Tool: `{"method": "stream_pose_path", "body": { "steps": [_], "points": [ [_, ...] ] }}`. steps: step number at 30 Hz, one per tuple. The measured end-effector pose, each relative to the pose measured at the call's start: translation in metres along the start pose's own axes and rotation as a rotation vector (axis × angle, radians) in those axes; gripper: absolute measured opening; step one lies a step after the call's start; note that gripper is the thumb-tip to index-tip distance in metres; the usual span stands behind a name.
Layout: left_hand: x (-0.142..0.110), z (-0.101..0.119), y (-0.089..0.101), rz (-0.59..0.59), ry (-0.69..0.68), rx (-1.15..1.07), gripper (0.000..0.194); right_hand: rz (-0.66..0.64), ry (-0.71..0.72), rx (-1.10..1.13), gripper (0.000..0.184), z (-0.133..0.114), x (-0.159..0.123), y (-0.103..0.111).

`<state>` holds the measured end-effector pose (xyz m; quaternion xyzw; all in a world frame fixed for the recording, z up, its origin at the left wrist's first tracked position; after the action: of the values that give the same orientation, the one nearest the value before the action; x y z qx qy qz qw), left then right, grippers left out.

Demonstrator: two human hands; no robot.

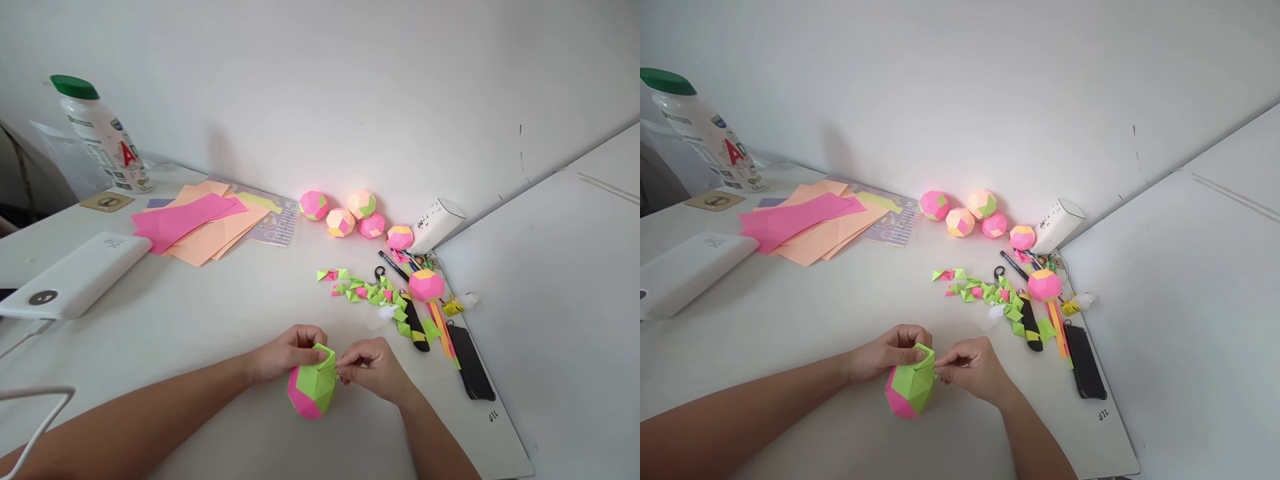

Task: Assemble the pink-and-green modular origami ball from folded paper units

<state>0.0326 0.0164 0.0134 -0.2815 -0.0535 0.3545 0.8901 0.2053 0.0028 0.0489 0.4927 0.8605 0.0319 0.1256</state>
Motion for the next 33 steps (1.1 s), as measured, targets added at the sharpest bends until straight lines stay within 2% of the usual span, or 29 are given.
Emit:
{"method": "stream_pose_path", "body": {
  "steps": [15, 19, 25, 33],
  "points": [
    [0.000, 0.001, 0.000, -0.051, 0.041, 0.032, 0.031, 0.028, 0.162, -0.124, 0.005, -0.006, 0.000, -0.001],
    [0.000, 0.005, -0.003, -0.092, 0.073, 0.049, 0.032, 0.041, 0.174, -0.024, 0.004, -0.006, 0.001, -0.006],
    [-0.002, 0.007, -0.006, -0.123, 0.113, 0.091, 0.034, 0.102, 0.121, 0.172, 0.003, 0.004, 0.003, -0.009],
    [-0.002, 0.005, -0.005, -0.138, 0.134, 0.081, 0.032, 0.140, 0.069, 0.217, 0.005, 0.005, 0.005, -0.011]
  ]
}}
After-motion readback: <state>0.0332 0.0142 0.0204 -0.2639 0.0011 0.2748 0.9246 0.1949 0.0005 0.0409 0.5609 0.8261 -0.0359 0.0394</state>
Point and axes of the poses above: each hand's wrist, its own x-axis towards the middle knuckle, its own y-axis out of the back of the hand, z = x × y, the point moved 3 cm from there along x, towards the middle knuckle, and after that the axes turned 3 degrees about -z, right-handed, at the moved point
